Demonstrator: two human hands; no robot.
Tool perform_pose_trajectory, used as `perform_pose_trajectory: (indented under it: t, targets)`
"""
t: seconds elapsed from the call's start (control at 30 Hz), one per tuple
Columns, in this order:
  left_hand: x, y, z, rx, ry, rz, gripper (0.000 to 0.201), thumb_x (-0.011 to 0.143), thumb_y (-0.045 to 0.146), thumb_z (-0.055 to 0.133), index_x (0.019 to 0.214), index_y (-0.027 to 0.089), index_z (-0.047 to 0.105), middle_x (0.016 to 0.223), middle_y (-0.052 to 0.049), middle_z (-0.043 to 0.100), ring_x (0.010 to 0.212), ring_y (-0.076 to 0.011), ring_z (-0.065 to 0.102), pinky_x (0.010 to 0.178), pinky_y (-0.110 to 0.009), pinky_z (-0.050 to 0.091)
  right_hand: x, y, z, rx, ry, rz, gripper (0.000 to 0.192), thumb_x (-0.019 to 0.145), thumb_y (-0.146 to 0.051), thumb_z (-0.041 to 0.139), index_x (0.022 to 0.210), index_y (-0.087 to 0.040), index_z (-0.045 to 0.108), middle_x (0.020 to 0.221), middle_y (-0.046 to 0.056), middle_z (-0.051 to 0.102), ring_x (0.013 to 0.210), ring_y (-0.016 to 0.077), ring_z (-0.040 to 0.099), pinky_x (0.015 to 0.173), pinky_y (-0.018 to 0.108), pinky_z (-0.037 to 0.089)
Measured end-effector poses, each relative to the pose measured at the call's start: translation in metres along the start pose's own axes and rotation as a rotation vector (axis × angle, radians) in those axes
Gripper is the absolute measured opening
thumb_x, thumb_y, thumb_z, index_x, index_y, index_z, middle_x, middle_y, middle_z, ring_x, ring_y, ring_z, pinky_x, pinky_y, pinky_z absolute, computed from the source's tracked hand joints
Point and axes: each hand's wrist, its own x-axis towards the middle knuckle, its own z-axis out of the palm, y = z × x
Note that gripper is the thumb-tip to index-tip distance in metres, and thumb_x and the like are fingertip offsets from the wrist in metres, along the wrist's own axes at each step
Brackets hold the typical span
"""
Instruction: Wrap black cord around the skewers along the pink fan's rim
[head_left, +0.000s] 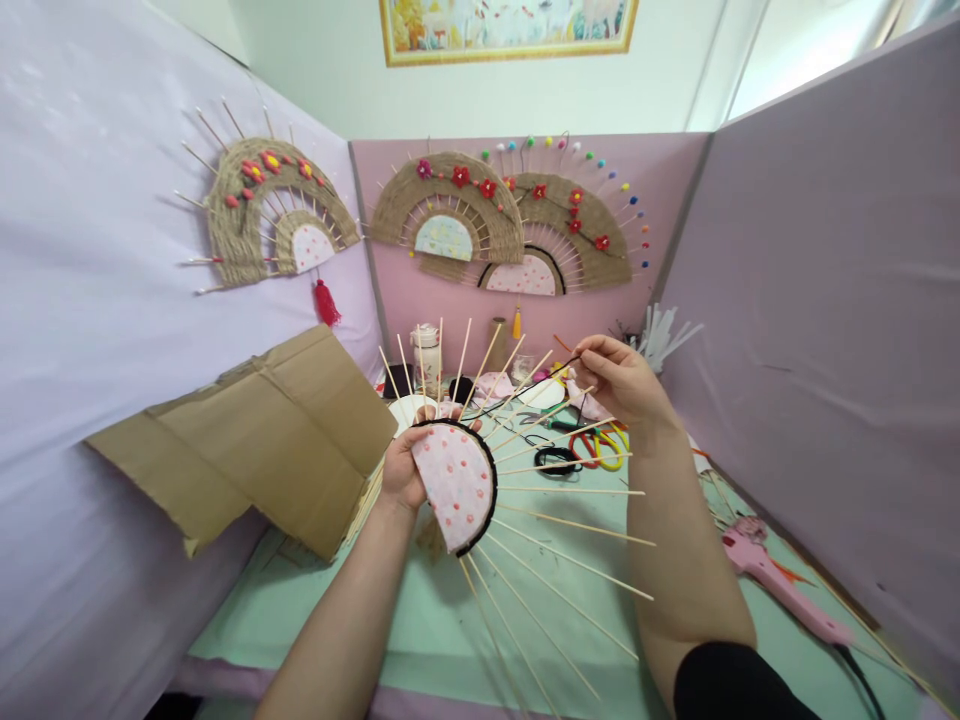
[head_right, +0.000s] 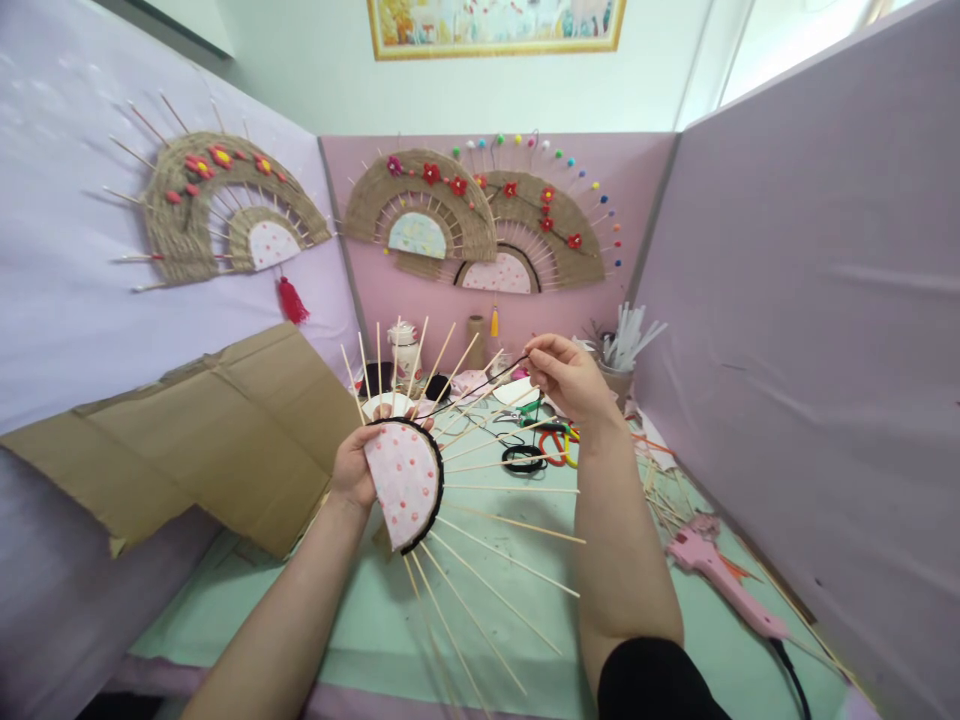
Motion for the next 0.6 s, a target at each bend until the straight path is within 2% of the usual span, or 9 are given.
perform_pose_trajectory:
  t: [0.17, 0.27, 0.37, 0.5, 0.6]
  targets:
    - [0.0, 0.0, 0.001, 0.032, -0.008, 0.001, 0.035, 0.068, 0.019, 0.047, 0.095, 0.003, 0.064, 0.091, -0.016, 0.069, 0.087, -0.0266, 0.065, 0.084, -0.039, 0.046, -0.003, -0.004, 0.003, 0.008, 0.012, -0.037, 0.018, 0.066, -0.028, 0.071, 0.078, -0.02, 0.06, 0.068, -0.002, 0.051, 0.047, 0.0045, 0.037, 0.045, 0.021, 0.028]
    - [0.0, 0.001, 0.002, 0.026, 0.045, 0.028, 0.031, 0.067, 0.017, 0.047, 0.089, 0.004, 0.065, 0.084, -0.015, 0.07, 0.08, -0.0253, 0.066, 0.082, -0.038, 0.047, -0.004, -0.005, 0.001, -0.014, 0.008, -0.01, 0.02, 0.064, -0.028, 0.072, 0.077, -0.02, 0.059, 0.07, -0.002, 0.051, 0.047, 0.0043, 0.036, 0.043, 0.021, 0.026]
    - [0.002, 0.001, 0.002, 0.001, 0.117, 0.09, 0.026, 0.066, 0.015, 0.048, 0.082, 0.005, 0.066, 0.076, -0.013, 0.07, 0.072, -0.0234, 0.066, 0.079, -0.035, 0.048, -0.005, -0.002, -0.003, -0.092, -0.041, 0.088, 0.021, 0.065, -0.03, 0.071, 0.077, -0.02, 0.058, 0.063, -0.003, 0.048, 0.044, 0.0039, 0.031, 0.041, 0.02, 0.021]
    - [0.004, 0.0, 0.004, -0.05, 0.148, 0.223, 0.027, 0.065, 0.015, 0.049, 0.085, 0.007, 0.066, 0.074, -0.011, 0.07, 0.072, -0.0229, 0.066, 0.077, -0.034, 0.049, -0.003, 0.007, -0.01, -0.218, -0.123, 0.266, 0.024, 0.065, -0.032, 0.07, 0.081, -0.018, 0.058, 0.055, -0.006, 0.042, 0.041, 0.003, 0.026, 0.04, 0.02, 0.014]
    - [0.006, 0.0, 0.005, -0.079, 0.197, 0.295, 0.027, 0.065, 0.015, 0.049, 0.086, 0.009, 0.066, 0.073, -0.009, 0.07, 0.072, -0.0221, 0.066, 0.077, -0.033, 0.049, 0.0, 0.017, -0.011, -0.298, -0.144, 0.346, 0.026, 0.066, -0.035, 0.069, 0.081, -0.016, 0.059, 0.049, -0.008, 0.036, 0.039, 0.0031, 0.023, 0.039, 0.02, 0.012]
